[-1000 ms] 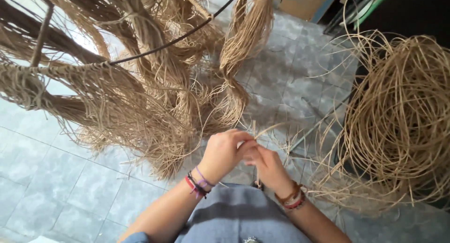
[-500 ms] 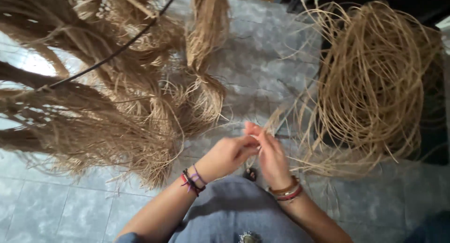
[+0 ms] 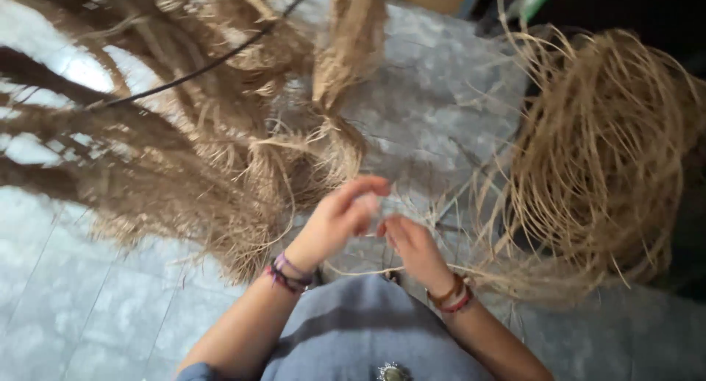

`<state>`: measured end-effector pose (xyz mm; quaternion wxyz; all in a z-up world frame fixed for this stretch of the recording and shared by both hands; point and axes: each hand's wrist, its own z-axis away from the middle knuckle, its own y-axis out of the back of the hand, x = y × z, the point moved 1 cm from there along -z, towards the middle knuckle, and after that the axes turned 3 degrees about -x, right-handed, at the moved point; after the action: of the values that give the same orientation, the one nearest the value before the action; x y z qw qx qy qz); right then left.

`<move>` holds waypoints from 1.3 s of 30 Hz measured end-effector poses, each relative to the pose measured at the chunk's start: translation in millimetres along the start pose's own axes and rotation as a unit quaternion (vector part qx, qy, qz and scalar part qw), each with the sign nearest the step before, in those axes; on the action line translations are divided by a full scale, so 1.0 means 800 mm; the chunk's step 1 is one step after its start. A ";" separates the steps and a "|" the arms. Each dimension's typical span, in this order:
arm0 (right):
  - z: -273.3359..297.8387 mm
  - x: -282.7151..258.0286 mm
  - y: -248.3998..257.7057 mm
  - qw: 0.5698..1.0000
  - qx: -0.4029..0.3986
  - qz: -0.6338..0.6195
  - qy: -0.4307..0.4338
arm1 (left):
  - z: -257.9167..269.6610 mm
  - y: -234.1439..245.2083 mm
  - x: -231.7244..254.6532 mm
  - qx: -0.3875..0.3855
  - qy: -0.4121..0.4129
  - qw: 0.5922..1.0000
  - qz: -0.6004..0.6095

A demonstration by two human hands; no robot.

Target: Weaving and knotting natural fiber strands onto a frame to create a decorative object.

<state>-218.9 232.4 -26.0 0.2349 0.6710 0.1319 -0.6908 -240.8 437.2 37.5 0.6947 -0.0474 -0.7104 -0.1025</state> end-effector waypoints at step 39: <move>-0.061 -0.100 -0.060 0.948 -0.219 0.230 0.035 | 0.129 0.081 0.027 0.179 0.213 0.935 -0.219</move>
<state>-201.7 309.4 43.6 0.5238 0.6392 0.1297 -0.5480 -328.9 520.4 62.4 0.7871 0.2572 -0.5452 -0.1307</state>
